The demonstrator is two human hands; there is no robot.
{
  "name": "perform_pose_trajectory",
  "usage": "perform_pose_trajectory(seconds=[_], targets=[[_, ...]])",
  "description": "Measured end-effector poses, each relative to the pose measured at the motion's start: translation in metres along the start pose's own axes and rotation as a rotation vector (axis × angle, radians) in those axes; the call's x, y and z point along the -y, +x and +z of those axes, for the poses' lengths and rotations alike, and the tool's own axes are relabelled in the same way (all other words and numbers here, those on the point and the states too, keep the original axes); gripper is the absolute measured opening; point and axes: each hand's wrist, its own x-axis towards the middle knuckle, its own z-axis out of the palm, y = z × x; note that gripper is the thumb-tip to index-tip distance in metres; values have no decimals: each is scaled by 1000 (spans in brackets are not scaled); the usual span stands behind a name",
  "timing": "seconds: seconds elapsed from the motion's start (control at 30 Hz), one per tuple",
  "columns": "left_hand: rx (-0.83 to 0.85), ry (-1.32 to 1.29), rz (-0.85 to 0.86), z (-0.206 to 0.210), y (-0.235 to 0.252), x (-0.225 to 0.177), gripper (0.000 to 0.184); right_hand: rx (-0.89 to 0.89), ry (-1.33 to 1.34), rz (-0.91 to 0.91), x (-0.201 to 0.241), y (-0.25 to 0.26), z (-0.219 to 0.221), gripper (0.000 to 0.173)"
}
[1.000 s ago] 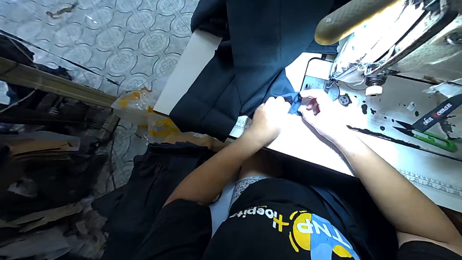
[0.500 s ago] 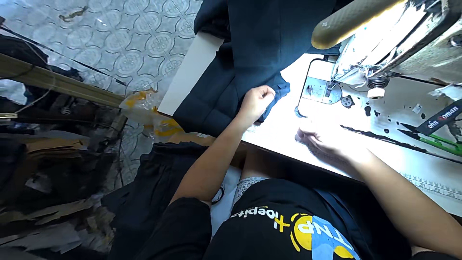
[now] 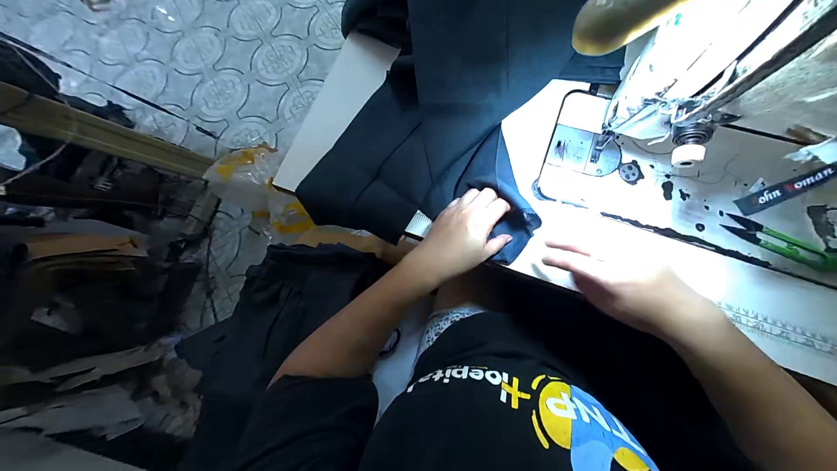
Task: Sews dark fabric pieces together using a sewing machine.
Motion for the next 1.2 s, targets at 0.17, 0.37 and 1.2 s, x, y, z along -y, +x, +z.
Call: perform_pose_trajectory(seconds=[0.17, 0.37, 1.2], targets=[[-73, 243, -6, 6, -24, -10, 33, -3, 64, -8, -33, 53, 62, 21], [-1, 383, -35, -18, -27, 6, 39, 33, -111, 97, -14, 50, 60, 31], [90, 90, 121, -23, -14, 23, 39, 84, 162, -24, -18, 28, 54, 30]])
